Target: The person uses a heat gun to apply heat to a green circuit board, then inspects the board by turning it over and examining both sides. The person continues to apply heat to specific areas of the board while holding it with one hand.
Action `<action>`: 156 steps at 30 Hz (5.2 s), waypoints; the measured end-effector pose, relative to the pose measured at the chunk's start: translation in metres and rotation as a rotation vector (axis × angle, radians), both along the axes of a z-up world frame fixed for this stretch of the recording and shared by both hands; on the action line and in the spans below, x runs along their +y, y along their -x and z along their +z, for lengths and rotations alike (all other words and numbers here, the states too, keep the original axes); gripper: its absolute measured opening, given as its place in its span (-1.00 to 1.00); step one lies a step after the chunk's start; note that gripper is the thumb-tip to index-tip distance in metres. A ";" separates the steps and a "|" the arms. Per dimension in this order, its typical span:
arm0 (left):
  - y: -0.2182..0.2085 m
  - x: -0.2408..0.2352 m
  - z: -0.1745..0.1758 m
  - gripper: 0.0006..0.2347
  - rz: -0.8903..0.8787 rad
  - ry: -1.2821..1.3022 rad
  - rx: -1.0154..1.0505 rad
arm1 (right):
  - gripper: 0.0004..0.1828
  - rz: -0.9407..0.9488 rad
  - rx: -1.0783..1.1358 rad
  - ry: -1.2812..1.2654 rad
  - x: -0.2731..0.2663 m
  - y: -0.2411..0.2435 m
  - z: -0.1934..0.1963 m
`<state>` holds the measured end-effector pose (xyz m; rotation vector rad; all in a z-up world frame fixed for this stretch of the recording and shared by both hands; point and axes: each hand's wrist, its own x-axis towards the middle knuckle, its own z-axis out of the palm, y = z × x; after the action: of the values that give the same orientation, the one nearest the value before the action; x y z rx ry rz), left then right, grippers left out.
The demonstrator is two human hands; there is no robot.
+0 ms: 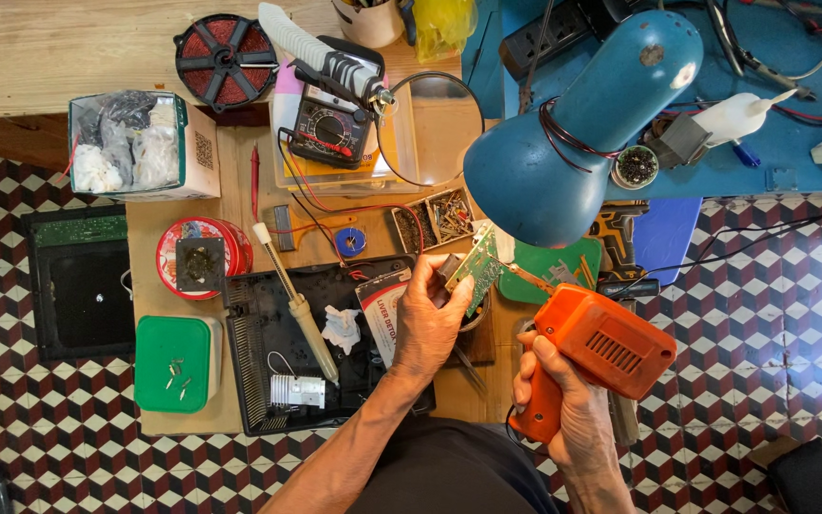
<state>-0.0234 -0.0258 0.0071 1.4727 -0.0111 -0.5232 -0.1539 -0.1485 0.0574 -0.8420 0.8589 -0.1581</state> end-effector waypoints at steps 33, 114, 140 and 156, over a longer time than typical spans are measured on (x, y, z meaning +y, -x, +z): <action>0.012 0.038 -0.013 -0.59 0.053 0.032 0.408 | -0.42 -0.175 0.150 0.981 -0.128 -0.038 -0.021; 0.014 0.010 0.010 -0.72 0.056 0.305 0.455 | -0.48 0.087 -0.268 0.480 -0.010 0.062 -0.107; 0.021 0.004 0.011 -0.72 0.091 0.300 0.409 | -0.59 0.553 0.030 1.512 -0.024 0.106 -0.142; 0.023 0.000 0.020 -0.73 0.082 0.274 0.357 | -0.55 0.283 -0.284 1.284 -0.040 0.106 -0.161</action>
<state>-0.0461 -0.0255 0.0267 1.0938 0.2482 -0.6833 -0.2600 -0.1882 -0.1036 -2.0609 0.2741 -0.5942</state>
